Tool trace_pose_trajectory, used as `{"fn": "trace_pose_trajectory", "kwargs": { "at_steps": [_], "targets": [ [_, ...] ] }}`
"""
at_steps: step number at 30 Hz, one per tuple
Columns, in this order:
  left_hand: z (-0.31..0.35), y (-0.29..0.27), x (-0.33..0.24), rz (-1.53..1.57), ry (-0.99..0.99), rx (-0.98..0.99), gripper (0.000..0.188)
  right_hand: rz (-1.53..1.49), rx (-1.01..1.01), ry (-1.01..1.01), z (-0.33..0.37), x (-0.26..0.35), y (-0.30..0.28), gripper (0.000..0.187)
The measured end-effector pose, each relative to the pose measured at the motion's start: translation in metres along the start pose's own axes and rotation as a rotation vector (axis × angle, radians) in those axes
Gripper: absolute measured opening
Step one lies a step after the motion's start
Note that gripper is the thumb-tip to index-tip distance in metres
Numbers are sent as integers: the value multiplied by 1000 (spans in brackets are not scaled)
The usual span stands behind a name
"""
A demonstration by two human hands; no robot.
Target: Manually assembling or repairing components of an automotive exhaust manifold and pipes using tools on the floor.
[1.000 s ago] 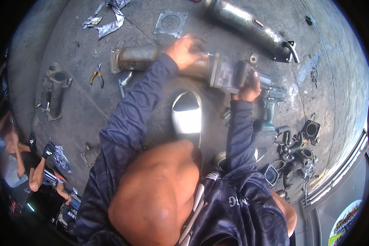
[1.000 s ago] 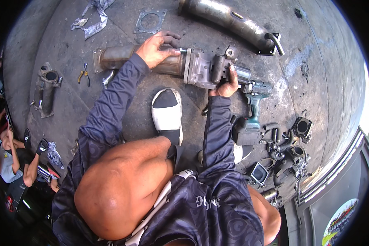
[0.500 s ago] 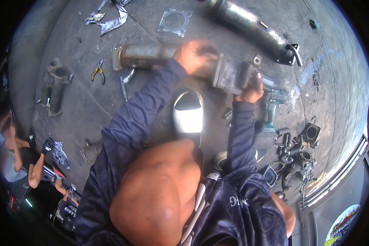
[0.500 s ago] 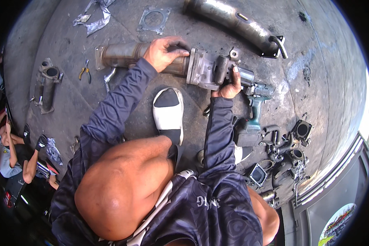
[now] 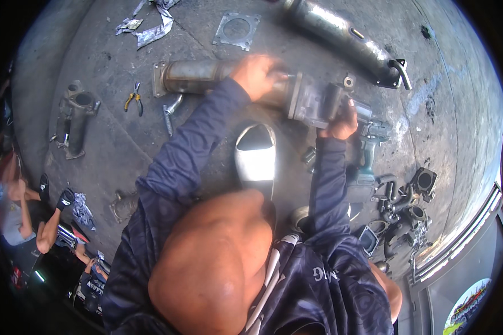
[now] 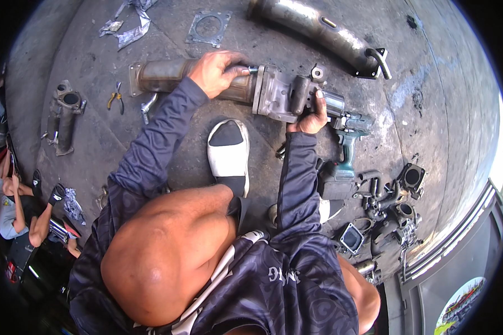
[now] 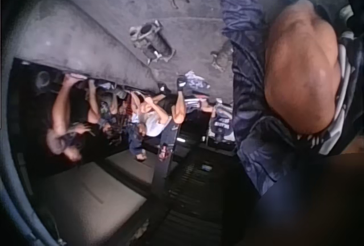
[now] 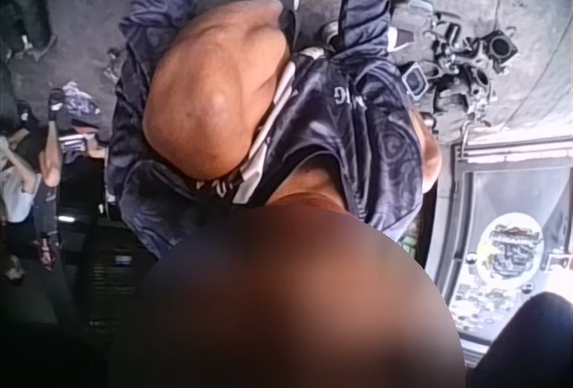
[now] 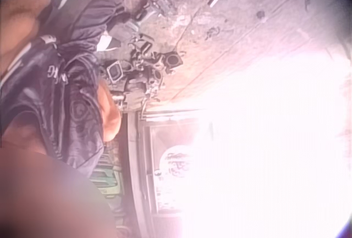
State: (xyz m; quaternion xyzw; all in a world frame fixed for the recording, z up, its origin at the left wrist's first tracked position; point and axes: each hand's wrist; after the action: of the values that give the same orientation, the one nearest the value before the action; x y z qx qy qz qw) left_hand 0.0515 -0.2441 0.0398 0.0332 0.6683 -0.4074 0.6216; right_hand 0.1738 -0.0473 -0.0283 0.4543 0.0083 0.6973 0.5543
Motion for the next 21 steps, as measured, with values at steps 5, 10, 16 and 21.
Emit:
{"fn": "trace_pose_trajectory", "kwargs": {
  "at_steps": [5,10,16,21],
  "targets": [
    [-2,-1,-10,-160,102,-8,25,-24,39,23,1,0,2,27],
    [-4,0,-15,-25,77,-41,29,6,43,-3,-3,-3,-3,26],
    [0,-7,-14,128,-50,9,26,41,4,5,-2,3,1,25],
    [-7,-8,-5,-140,56,58,23,89,-52,-28,0,2,2,25]
  ]
}}
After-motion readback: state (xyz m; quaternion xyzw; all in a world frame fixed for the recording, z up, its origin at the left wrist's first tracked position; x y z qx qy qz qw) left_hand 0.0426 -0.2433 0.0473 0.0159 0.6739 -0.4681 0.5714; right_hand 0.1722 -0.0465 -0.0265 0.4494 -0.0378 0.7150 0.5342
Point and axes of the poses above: each hand's wrist, its own z-axis away from the middle knuckle, its own y-axis out of the palm, x = y × z, and after that the axes turned 12 degrees about z, right-handed
